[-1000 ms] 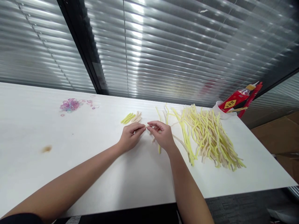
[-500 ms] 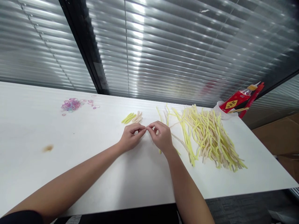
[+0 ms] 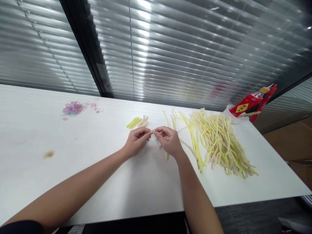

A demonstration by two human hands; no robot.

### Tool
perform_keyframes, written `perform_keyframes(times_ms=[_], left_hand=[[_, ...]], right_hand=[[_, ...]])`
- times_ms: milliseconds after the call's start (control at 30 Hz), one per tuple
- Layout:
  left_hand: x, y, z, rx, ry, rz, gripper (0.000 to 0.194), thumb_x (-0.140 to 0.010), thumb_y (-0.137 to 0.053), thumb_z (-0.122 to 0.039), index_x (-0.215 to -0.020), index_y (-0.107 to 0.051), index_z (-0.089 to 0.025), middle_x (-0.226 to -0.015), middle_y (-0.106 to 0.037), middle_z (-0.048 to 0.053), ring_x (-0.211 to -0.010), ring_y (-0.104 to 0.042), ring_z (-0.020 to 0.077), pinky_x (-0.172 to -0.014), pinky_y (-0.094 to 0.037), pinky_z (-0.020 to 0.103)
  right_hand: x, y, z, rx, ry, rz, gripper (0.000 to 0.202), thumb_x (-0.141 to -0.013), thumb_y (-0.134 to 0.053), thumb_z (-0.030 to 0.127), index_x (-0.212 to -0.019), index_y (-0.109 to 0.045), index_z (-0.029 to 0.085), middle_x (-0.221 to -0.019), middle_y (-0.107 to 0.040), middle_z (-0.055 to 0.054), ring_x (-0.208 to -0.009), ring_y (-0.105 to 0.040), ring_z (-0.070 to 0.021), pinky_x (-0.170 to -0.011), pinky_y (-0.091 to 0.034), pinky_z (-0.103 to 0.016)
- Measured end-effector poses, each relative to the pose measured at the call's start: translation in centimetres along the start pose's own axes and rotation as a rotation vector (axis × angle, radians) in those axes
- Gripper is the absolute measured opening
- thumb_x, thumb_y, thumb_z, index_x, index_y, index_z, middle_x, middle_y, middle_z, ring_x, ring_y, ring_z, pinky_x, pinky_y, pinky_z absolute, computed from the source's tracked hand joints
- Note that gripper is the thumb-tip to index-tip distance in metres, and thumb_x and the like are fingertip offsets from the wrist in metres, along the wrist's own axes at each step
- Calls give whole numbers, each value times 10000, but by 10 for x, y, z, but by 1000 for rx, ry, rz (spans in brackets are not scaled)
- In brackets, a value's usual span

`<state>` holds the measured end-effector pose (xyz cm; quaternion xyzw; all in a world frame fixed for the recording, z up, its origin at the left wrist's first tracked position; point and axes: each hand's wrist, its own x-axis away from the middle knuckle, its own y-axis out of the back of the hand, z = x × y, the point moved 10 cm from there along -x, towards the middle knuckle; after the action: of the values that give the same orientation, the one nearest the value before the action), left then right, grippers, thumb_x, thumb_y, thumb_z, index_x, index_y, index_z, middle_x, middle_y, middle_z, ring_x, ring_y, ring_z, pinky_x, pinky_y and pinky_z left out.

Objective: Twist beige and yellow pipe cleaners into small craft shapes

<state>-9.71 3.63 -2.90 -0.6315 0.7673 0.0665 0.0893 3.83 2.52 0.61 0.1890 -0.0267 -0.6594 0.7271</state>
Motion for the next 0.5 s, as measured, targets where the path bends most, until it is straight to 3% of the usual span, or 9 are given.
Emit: perform_keyframes(times_ms=[267, 500], left_hand=[[1, -7, -19, -122, -132, 59, 153, -828, -622, -283, -751, -668, -159, -681, -619, 28, -641, -534, 128, -611, -421, 256], [4, -10, -34, -235, -243, 68, 114, -835, -606, -221, -774, -680, -159, -705, -646, 44, -642, -563, 134, -616, -428, 270]], right_hand=[[-2, -2, -12, -73, -85, -4, 165, -778, -624, 334, -783, -662, 173, -670, -623, -6, -588, -536, -118, -565, -437, -236], [-3, -9, -26, -176, -185, -10, 142, -746, -609, 317, -709, -604, 180, -545, -509, 38, -506, -452, -97, -475, -354, -210]])
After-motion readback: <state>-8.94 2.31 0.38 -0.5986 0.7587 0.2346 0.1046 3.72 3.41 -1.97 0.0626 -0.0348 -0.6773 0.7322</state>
